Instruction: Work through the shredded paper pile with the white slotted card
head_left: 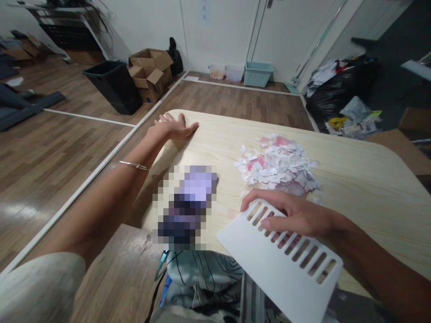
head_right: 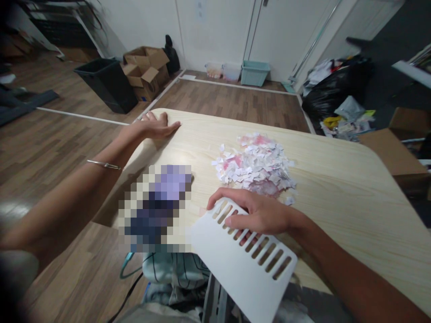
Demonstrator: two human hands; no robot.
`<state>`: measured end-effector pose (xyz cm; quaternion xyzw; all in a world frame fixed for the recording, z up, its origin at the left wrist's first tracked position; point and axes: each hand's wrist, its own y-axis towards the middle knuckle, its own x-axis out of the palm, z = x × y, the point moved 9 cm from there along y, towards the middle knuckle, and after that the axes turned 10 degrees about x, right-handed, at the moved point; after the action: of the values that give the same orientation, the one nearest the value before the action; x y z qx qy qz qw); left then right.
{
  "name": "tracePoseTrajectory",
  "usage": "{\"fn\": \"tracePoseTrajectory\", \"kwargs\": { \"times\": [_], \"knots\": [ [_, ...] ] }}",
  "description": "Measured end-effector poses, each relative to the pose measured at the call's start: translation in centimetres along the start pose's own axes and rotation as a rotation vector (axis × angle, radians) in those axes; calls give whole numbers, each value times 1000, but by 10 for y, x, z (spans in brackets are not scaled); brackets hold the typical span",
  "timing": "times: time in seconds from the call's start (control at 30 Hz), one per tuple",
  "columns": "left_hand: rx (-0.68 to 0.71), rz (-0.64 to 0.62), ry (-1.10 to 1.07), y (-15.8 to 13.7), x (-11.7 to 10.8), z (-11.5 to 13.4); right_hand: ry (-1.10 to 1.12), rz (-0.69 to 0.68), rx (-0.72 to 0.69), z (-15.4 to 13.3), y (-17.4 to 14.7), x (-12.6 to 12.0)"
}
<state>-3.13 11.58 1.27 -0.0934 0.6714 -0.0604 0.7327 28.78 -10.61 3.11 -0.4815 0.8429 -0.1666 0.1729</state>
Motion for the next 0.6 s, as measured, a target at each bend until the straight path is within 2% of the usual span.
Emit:
{"fn": "tracePoseTrajectory", "kwargs": {
  "times": [0.1, 0.2, 0.43, 0.6],
  "knots": [
    [8, 91, -84, 6, -3, 8, -27, 8, 37, 4, -1, -1],
    [28, 132, -145, 9, -1, 5, 26, -11, 63, 7, -2, -2],
    [97, 168, -146, 28, -9, -15, -147, 2, 31, 4, 0, -3],
    [134, 173, -132, 37, -5, -25, -250, -7, 9, -3, -1, 2]
  ]
}}
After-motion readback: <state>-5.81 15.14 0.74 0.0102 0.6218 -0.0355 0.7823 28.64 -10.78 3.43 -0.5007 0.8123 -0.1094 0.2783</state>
